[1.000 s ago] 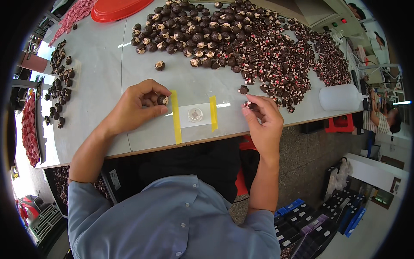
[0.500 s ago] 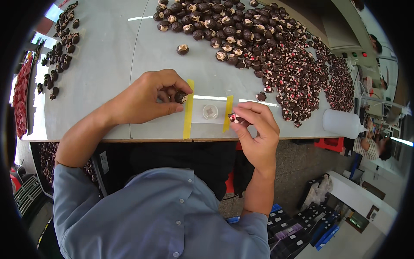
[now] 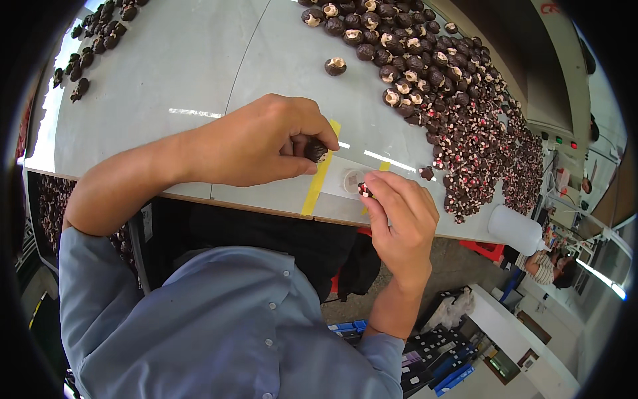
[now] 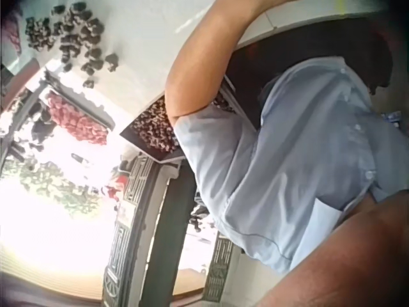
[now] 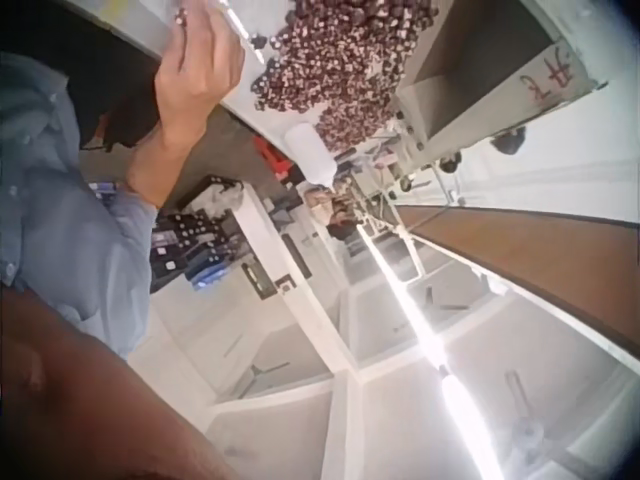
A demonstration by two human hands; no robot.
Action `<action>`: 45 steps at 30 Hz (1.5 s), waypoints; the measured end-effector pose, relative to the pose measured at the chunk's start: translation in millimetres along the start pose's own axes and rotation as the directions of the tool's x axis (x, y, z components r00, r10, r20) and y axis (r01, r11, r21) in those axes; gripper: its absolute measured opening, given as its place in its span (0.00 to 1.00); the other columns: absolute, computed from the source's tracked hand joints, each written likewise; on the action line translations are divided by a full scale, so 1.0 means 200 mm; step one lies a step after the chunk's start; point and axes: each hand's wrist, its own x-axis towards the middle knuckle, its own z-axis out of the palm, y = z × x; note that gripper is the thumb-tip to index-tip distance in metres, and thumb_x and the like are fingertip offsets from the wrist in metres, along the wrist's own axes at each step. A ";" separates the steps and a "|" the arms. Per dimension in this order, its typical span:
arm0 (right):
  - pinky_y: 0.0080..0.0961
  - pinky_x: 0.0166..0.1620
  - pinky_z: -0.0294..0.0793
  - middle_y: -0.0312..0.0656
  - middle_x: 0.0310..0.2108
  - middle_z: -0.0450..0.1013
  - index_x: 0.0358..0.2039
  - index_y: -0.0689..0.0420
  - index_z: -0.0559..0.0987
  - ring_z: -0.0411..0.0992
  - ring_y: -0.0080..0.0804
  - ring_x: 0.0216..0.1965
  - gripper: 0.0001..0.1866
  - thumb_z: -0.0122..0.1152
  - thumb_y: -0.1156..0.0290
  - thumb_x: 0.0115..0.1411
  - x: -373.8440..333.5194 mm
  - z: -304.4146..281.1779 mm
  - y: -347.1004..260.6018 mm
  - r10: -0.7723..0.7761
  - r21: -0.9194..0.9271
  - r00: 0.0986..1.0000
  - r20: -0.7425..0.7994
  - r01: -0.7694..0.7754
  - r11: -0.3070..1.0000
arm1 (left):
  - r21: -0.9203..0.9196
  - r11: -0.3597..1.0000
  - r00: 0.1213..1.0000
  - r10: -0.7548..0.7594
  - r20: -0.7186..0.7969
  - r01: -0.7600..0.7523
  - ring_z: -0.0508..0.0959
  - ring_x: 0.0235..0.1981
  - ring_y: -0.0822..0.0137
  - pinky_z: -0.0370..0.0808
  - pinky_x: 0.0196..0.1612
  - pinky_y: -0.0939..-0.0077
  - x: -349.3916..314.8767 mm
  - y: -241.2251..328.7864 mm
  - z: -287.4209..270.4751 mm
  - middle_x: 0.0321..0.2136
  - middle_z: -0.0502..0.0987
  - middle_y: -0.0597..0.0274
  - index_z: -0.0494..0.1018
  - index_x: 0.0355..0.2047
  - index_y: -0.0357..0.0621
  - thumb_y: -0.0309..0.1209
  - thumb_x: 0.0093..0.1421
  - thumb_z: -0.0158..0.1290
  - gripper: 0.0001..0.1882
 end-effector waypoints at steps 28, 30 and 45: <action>0.35 0.42 0.76 0.44 0.42 0.83 0.42 0.60 0.85 0.79 0.42 0.39 0.19 0.77 0.82 0.47 -0.02 -0.01 -0.03 0.011 0.052 0.980 -0.201 0.000 0.999 | -0.124 0.977 0.981 -0.161 0.107 0.174 0.84 0.38 0.72 0.83 0.44 0.74 0.01 0.04 0.00 0.38 0.84 0.57 0.78 0.50 0.33 0.22 0.63 0.67 0.17; 0.35 0.43 0.78 0.46 0.42 0.83 0.42 0.61 0.85 0.80 0.43 0.39 0.19 0.77 0.83 0.48 -0.03 0.04 -0.06 0.042 0.165 0.963 -0.267 0.003 0.986 | -0.280 0.912 0.950 -0.257 0.177 0.299 0.83 0.40 0.74 0.83 0.47 0.75 0.01 0.05 0.00 0.39 0.84 0.58 0.78 0.52 0.31 0.22 0.64 0.66 0.17; 0.34 0.48 0.80 0.50 0.44 0.83 0.44 0.64 0.83 0.80 0.43 0.44 0.17 0.76 0.83 0.54 -0.01 0.17 -0.11 0.060 0.297 0.939 -0.337 0.045 0.954 | -0.322 0.906 0.936 -0.178 0.303 0.277 0.84 0.47 0.73 0.81 0.54 0.75 0.03 0.02 0.00 0.45 0.86 0.55 0.76 0.60 0.29 0.20 0.68 0.62 0.21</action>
